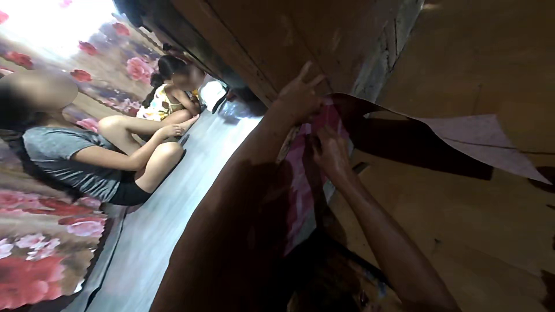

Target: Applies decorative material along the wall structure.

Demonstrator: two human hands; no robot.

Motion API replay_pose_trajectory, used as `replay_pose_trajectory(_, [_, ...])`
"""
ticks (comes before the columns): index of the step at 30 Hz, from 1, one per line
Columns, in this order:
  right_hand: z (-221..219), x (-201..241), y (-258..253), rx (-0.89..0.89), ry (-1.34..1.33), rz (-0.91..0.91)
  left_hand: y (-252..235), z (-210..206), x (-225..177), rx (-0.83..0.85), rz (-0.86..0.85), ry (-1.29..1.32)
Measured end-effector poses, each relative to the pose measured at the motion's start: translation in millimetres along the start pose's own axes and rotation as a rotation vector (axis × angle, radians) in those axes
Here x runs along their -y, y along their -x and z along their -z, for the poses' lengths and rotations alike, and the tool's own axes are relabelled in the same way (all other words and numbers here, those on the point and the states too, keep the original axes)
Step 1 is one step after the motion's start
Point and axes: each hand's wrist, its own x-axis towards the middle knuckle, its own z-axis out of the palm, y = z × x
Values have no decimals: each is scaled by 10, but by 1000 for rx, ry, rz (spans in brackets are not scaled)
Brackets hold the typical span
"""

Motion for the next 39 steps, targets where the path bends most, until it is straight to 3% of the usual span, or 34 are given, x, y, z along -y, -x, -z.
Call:
replay_pose_trajectory(25, [0,155,-44,57,26,-55,49,-40,-119,-26,37,21])
replay_pose_trajectory(29, [6,139,-51,70,19,-54,202,-163,-199,-212,11,102])
replay_pose_trajectory(34, [57,134,-42,53,-10,-30,624,-413,-587,-602,226,310])
replay_pose_trajectory(39, [93,149,-56,77,-27,-43,669,-794,-844,-749,351,208])
